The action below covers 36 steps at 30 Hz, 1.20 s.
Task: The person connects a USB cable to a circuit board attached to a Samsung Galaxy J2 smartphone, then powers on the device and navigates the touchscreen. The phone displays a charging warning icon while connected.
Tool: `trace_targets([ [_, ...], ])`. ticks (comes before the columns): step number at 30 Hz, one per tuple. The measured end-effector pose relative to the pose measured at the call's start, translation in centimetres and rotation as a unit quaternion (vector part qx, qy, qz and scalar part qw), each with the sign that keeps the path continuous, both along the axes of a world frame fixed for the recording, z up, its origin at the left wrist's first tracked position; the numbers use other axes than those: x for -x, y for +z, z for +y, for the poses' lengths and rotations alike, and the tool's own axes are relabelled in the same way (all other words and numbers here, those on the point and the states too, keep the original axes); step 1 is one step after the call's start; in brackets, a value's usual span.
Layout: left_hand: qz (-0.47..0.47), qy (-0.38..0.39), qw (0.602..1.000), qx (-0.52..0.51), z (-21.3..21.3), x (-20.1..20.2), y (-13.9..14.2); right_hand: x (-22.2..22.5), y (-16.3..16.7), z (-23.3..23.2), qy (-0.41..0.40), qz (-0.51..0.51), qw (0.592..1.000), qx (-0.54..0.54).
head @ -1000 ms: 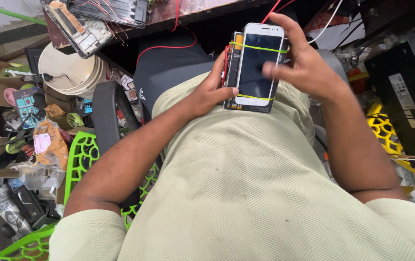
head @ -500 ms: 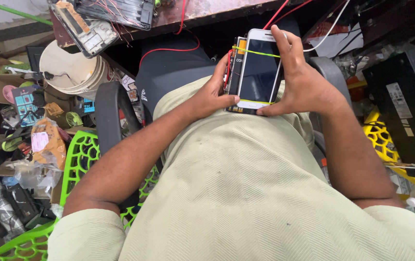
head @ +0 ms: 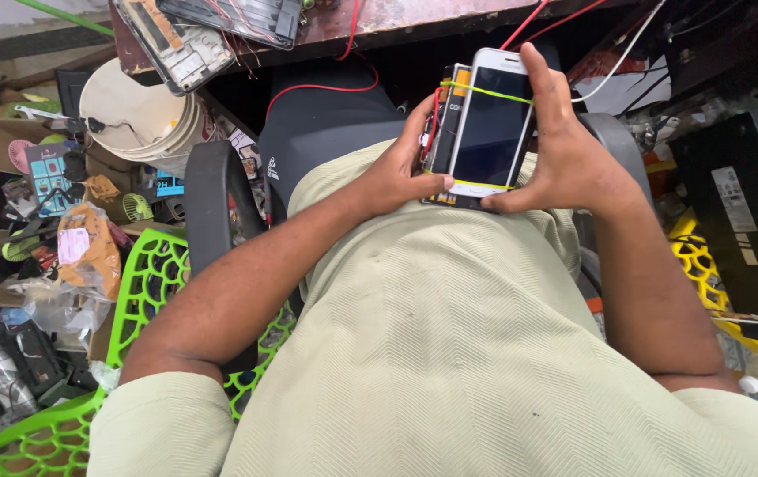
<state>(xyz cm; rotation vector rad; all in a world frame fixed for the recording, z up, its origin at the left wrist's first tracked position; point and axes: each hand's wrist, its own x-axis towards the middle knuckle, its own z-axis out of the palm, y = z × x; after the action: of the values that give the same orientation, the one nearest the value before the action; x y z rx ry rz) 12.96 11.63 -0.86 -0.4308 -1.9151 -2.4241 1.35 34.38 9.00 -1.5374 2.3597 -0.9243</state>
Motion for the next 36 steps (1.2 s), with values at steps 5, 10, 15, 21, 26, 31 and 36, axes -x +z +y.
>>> trace_targets([
  [5, 0.022, 0.010, 0.999, 0.031, 0.3, -0.7, 1.8, 1.4, -0.1, 0.6, 0.041, -0.008, 0.999, 0.023],
  [10, 0.041, 0.073, 0.990, 0.110, 0.6, -1.2, 2.8, 1.4, -0.7, 0.5, 0.070, -0.096, 0.991, 0.057],
  [15, 0.038, 0.083, 0.990, 0.105, 0.6, -1.6, 3.3, 1.0, -1.0, 0.5, 0.072, -0.184, 0.977, 0.074],
  [21, 0.015, 0.082, 0.991, 0.103, 0.6, -1.7, 3.5, 1.0, -1.3, 0.4, 0.079, -0.206, 0.971, 0.088],
  [26, 0.003, 0.065, 0.996, 0.062, 0.6, -1.7, 3.2, 0.7, -1.0, 0.3, 0.076, -0.211, 0.970, 0.090],
  [31, 0.049, 0.071, 0.992, 0.093, 0.5, -1.2, 2.4, 0.6, -0.3, 0.4, 0.048, -0.105, 0.992, 0.056],
  [36, 0.003, 0.071, 0.994, 0.089, 0.4, -0.9, 1.6, 0.2, -0.6, 0.2, 0.005, -0.028, 1.000, 0.003],
])
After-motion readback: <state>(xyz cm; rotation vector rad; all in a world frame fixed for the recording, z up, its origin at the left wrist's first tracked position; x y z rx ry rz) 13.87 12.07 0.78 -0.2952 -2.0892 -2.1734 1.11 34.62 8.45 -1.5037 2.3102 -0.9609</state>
